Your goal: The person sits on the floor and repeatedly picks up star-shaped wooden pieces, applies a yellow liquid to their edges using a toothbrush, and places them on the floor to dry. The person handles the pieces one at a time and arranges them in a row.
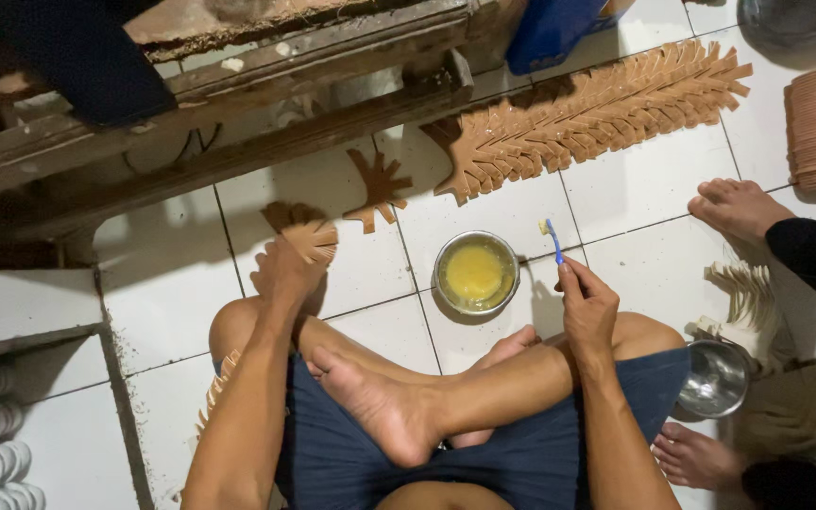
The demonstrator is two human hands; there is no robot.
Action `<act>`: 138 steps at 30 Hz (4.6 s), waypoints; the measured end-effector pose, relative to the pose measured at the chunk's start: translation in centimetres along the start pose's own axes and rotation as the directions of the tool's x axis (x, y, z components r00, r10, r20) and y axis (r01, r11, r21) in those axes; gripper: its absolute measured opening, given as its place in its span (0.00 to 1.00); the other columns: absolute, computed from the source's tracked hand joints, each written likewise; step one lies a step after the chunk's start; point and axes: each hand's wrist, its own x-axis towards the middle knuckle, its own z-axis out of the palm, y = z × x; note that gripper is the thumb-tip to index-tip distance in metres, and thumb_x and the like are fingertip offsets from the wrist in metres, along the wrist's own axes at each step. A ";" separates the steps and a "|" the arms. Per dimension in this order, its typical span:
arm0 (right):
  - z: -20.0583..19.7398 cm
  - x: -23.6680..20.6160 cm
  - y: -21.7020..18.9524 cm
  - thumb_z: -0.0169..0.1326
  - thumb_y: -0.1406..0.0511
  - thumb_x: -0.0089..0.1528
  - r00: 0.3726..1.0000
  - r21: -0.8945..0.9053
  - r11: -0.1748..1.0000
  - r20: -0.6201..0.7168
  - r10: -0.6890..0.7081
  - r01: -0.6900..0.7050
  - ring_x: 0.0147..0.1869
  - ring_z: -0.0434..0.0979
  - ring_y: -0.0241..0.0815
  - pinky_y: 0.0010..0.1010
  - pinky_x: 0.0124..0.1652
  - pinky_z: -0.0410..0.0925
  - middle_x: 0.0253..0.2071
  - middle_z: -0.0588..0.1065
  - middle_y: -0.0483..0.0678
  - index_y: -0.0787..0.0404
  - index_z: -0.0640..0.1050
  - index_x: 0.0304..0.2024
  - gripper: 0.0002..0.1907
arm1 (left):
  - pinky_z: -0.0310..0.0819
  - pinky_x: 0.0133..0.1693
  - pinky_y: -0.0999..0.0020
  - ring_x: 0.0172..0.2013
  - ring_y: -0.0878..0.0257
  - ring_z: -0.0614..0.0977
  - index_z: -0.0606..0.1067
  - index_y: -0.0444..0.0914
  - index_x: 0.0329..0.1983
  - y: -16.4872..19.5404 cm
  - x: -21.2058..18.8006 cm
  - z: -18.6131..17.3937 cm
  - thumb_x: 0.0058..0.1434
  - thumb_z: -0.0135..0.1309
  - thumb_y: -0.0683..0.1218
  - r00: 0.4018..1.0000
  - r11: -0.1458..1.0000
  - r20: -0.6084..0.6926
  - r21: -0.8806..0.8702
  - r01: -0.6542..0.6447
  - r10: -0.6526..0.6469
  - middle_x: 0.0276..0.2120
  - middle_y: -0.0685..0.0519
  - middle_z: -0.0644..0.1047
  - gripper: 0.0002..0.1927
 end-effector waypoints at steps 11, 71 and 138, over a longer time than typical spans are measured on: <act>0.1 -0.1 0.4 0.58 0.64 0.68 1.000 0.051 0.999 -0.021 0.016 -0.015 0.30 0.65 0.27 0.20 0.29 0.60 0.29 0.74 0.40 0.65 0.82 0.52 0.14 | 0.65 0.57 0.46 0.55 0.40 0.73 0.70 0.28 0.60 3.0 3.7 1.9 0.52 0.65 0.43 0.737 0.838 -0.545 -0.111 -0.535 0.399 0.53 0.34 0.74 0.33; 2.8 -0.6 1.0 0.57 0.68 0.67 0.929 0.033 0.969 0.278 -0.244 0.244 0.39 0.76 0.31 0.23 0.40 0.71 0.42 0.81 0.47 0.66 0.81 0.55 0.14 | 0.79 0.46 0.55 0.41 0.45 0.84 0.81 0.36 0.37 -1.2 -0.9 -2.0 0.66 0.57 0.47 0.841 0.817 -0.381 -0.285 -0.501 0.384 0.39 0.40 0.83 0.10; -3.1 -10.7 -18.1 0.55 0.77 0.63 0.811 0.064 0.841 0.234 -0.536 0.537 0.32 0.72 0.35 0.23 0.32 0.62 0.31 0.76 0.48 0.69 0.80 0.51 0.14 | 0.77 0.42 0.75 0.38 0.71 0.80 0.77 0.27 0.56 7.8 -23.0 -10.3 0.64 0.59 0.38 0.616 0.068 -0.012 -0.992 -0.105 0.788 0.40 0.52 0.82 0.18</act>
